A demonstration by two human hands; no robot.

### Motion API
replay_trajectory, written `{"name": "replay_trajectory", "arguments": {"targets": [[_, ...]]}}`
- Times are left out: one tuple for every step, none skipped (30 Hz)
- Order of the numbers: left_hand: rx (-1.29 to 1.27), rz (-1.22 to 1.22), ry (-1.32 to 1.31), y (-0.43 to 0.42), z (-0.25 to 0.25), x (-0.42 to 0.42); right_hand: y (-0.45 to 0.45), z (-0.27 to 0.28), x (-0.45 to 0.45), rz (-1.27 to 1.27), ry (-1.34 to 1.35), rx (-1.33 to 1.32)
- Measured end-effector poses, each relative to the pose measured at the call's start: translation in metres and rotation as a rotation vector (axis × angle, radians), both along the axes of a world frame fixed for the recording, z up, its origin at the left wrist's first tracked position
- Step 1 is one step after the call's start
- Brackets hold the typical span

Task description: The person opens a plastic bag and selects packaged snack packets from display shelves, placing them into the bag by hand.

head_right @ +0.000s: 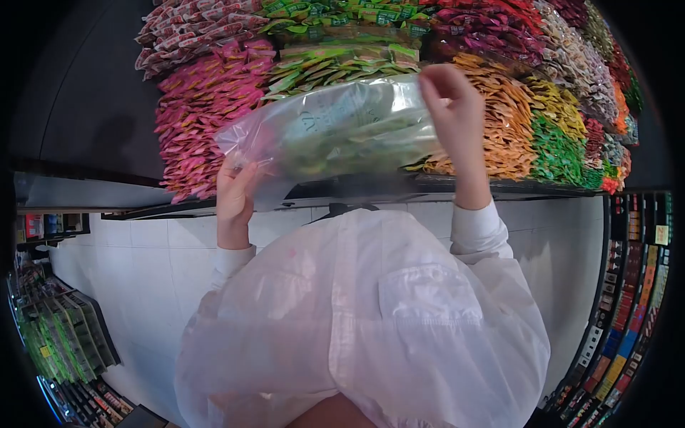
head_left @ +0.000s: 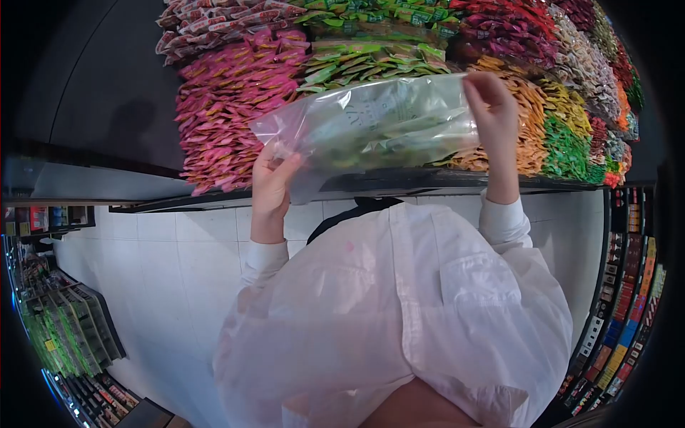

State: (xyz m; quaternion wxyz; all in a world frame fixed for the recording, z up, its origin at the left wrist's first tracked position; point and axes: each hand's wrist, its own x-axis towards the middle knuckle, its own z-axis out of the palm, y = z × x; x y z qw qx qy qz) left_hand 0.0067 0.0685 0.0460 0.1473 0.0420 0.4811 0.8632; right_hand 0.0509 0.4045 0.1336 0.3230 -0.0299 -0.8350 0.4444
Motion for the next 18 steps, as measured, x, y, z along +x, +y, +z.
{"name": "replay_trajectory", "arguments": {"targets": [[0.029, -0.020, 0.048, 0.013, -0.002, -0.002, -0.030, 0.011, 0.006, 0.123, -0.057, 0.041], [0.062, -0.039, 0.098, 0.027, -0.004, -0.003, -0.056, 0.019, 0.010, 0.239, -0.148, 0.069], [0.034, -0.051, 0.136, 0.041, 0.000, -0.001, -0.073, 0.021, 0.012, 0.344, -0.184, 0.070], [0.009, -0.058, 0.174, 0.057, 0.013, 0.004, -0.085, 0.023, 0.012, 0.451, -0.220, 0.073], [-0.018, -0.039, 0.173, 0.073, 0.031, 0.013, -0.093, 0.023, 0.011, 0.476, -0.236, 0.112], [-0.012, -0.099, 0.197, 0.079, 0.031, 0.015, -0.097, 0.023, 0.011, 0.502, -0.254, 0.149], [0.007, -0.127, 0.246, 0.085, 0.030, 0.017, -0.099, 0.022, 0.011, 0.480, -0.246, 0.124], [0.025, -0.152, 0.296, 0.090, 0.029, 0.019, -0.096, 0.021, 0.012, 0.482, -0.246, 0.129], [0.029, -0.147, 0.297, 0.095, 0.032, 0.023, -0.092, 0.021, 0.014, 0.453, -0.235, 0.103], [-0.013, -0.146, 0.342, 0.099, 0.039, 0.027, -0.088, 0.020, 0.016, 0.423, -0.223, 0.075], [-0.055, -0.147, 0.388, 0.103, 0.045, 0.031, -0.083, 0.022, 0.019, 0.429, -0.197, 0.042], [-0.054, -0.148, 0.391, 0.106, 0.050, 0.035, -0.078, 0.024, 0.022, 0.428, -0.194, 0.043], [0.027, -0.162, 0.303, 0.109, 0.056, 0.039, -0.071, 0.027, 0.025, 0.456, -0.194, 0.001], [0.109, -0.177, 0.216, 0.113, 0.059, 0.041, -0.063, 0.029, 0.028, 0.484, -0.193, -0.040], [0.138, -0.159, 0.171, 0.116, 0.057, 0.041, -0.056, 0.030, 0.031, 0.482, -0.190, -0.036], [0.139, -0.159, 0.174, 0.118, 0.058, 0.040, -0.049, 0.031, 0.035, 0.500, -0.188, -0.063], [0.199, -0.166, 0.140, 0.120, 0.059, 0.039, -0.041, 0.032, 0.037, 0.519, -0.183, -0.089], [0.258, -0.173, 0.107, 0.123, 0.060, 0.039, -0.033, 0.034, 0.040, 0.522, -0.177, -0.087]]}}
